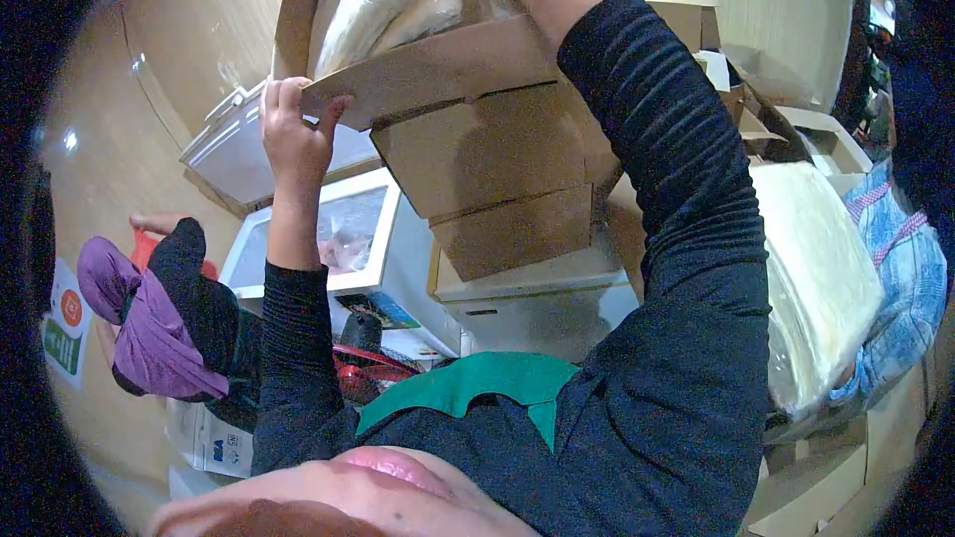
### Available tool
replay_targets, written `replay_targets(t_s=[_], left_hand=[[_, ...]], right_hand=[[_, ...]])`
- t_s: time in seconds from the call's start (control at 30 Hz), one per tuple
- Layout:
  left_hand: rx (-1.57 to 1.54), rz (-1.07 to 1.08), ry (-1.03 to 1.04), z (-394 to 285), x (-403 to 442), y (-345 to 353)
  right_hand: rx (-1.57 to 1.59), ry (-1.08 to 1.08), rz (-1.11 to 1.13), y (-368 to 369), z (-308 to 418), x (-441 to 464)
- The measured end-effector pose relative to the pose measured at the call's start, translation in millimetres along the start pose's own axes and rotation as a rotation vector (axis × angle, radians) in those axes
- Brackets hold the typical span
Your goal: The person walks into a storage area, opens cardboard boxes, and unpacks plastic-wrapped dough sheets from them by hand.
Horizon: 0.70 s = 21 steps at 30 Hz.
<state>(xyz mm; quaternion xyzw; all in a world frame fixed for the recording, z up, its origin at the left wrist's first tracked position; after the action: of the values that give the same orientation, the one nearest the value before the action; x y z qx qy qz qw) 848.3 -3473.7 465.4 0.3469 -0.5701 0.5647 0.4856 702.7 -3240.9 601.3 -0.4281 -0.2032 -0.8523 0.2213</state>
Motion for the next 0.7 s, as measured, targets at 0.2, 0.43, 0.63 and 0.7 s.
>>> replay_targets(t_s=[0.2, 0.43, 0.63, 0.7], left_hand=[[0.033, -0.103, 0.12, -2, 1, -3], [0.047, -0.075, 0.099, -2, 4, -2], [0.055, -0.084, 0.079, -4, 4, -3], [0.065, -0.082, 0.084, -2, 3, 3]], right_hand=[[0.204, 0.446, 0.107, -15, -20, 27], [0.097, 0.375, 0.178, -30, -36, 33], [-0.002, 0.285, 0.209, -28, -26, 9], [-0.041, 0.253, 0.211, -25, -16, -3]])
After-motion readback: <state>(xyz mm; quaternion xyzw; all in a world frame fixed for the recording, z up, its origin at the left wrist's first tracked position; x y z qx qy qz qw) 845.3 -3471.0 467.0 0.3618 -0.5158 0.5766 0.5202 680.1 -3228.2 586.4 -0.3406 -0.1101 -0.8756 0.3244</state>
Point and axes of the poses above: each hand's wrist, its own x-axis towards the middle knuckle, its own y-axis out of the palm, z = x × y, the point moved 1 cm from there along x, towards the middle knuckle, and after that the axes turned 2 degrees about z, right-handed, at the moved point
